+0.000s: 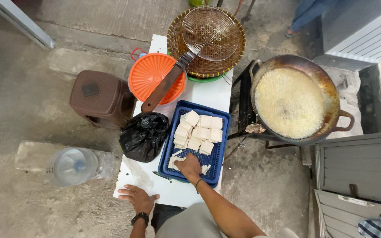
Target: The person places pieces of tofu by hand into a wok of hot oil to fry. They then pick up a small knife and cut the tofu pieces on a blue tray into thinner strips, adding the cut pieces to the wok as they go.
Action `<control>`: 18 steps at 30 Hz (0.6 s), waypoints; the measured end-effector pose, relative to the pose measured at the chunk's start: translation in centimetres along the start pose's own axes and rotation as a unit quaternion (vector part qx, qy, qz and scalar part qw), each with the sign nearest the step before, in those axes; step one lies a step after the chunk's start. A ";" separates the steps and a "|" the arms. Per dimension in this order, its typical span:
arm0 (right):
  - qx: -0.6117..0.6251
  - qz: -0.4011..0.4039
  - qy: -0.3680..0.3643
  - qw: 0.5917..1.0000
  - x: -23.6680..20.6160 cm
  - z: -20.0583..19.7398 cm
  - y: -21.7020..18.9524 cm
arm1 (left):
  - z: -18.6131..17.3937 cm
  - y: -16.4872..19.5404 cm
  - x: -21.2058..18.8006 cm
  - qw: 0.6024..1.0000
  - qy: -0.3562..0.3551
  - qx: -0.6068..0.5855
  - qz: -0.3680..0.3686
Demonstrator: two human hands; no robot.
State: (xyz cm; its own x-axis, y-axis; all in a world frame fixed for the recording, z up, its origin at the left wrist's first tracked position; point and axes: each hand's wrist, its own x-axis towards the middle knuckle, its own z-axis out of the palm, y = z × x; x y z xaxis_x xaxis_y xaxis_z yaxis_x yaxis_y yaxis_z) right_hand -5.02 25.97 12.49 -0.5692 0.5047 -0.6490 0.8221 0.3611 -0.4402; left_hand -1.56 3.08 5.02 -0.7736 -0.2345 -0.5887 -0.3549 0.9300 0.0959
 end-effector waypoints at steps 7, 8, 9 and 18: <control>0.002 0.004 0.010 1.000 0.1 0.3 0.0 | 0.1 0.1 0.0 1.000 0.002 0.018 0.001; 0.005 0.012 0.005 1.000 0.2 0.3 -0.1 | 0.1 0.1 -0.1 1.000 0.006 0.014 0.002; 0.006 0.013 -0.001 1.000 0.4 0.4 -0.1 | 0.1 0.1 -0.1 1.000 0.009 0.009 0.003; -0.014 -0.032 -0.043 0.998 2.5 0.4 1.3 | 0.3 -0.1 -0.4 0.997 0.016 -0.069 0.019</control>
State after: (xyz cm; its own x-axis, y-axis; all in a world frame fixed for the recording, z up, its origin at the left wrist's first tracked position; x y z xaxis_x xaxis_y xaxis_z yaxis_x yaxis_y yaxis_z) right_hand -5.34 27.41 10.03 -0.6160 0.4117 -0.6716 0.7830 0.4129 -0.4651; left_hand -1.08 3.10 5.02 -0.8037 -0.2100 -0.5567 -0.3913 0.8914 0.2287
